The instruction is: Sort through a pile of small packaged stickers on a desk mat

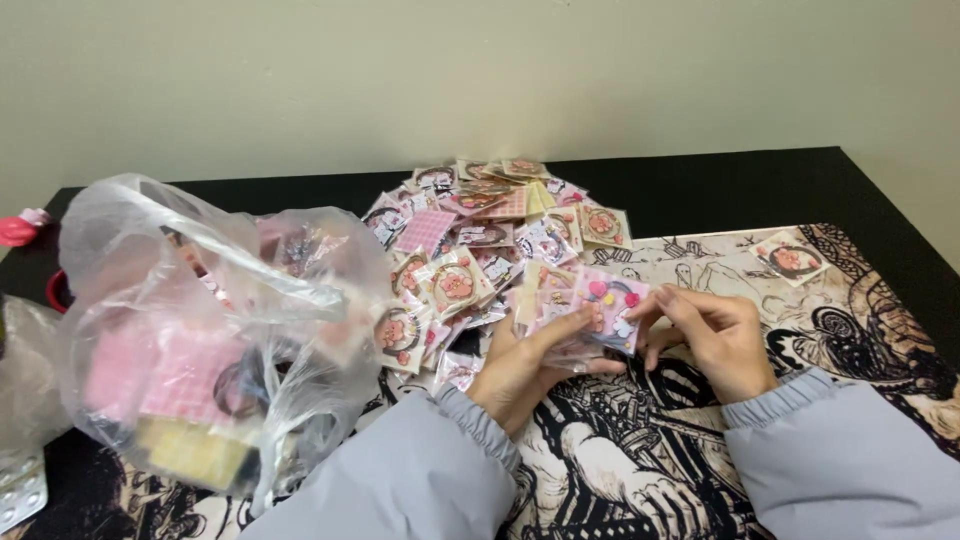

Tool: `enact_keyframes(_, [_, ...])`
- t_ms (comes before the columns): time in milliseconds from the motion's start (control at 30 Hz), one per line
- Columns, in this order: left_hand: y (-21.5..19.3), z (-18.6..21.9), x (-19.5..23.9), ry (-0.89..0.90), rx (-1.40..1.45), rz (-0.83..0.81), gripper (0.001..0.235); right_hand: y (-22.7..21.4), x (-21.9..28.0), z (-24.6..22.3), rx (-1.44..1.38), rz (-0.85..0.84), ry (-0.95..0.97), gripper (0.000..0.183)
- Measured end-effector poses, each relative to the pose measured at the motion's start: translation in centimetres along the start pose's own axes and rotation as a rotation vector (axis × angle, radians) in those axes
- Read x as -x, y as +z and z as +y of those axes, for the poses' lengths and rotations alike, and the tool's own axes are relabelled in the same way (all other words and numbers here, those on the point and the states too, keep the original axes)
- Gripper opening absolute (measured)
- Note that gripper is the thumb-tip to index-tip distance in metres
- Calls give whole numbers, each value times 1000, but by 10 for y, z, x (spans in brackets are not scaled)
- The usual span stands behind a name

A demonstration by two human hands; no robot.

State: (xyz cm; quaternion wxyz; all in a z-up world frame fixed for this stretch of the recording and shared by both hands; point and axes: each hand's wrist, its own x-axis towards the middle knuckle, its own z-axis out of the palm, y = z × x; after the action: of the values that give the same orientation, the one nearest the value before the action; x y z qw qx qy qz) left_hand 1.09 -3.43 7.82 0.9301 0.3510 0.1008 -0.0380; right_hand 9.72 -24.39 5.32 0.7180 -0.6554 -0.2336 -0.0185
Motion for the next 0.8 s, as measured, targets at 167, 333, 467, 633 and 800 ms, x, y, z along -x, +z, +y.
enact_keyframes(167, [-20, -5, -18, -67, 177, -134, 71, -2, 0, 2, -9, 6, -8, 39])
enact_keyframes(333, [-19, 0, -20, -109, 263, -72, 55, -6, -3, 7, -14, 35, 28, 40])
enact_keyframes(467, [-4, 8, -6, -115, 167, 60, 61, -15, 0, 6, 20, 40, 68, 42])
enact_keyframes(633, [-4, 12, -6, -119, 110, 40, 21, -11, -6, -5, -19, 49, 78, 46])
enact_keyframes(800, [2, 14, -1, -126, 14, 45, 63, -13, -9, 0, -82, 145, 99, 48])
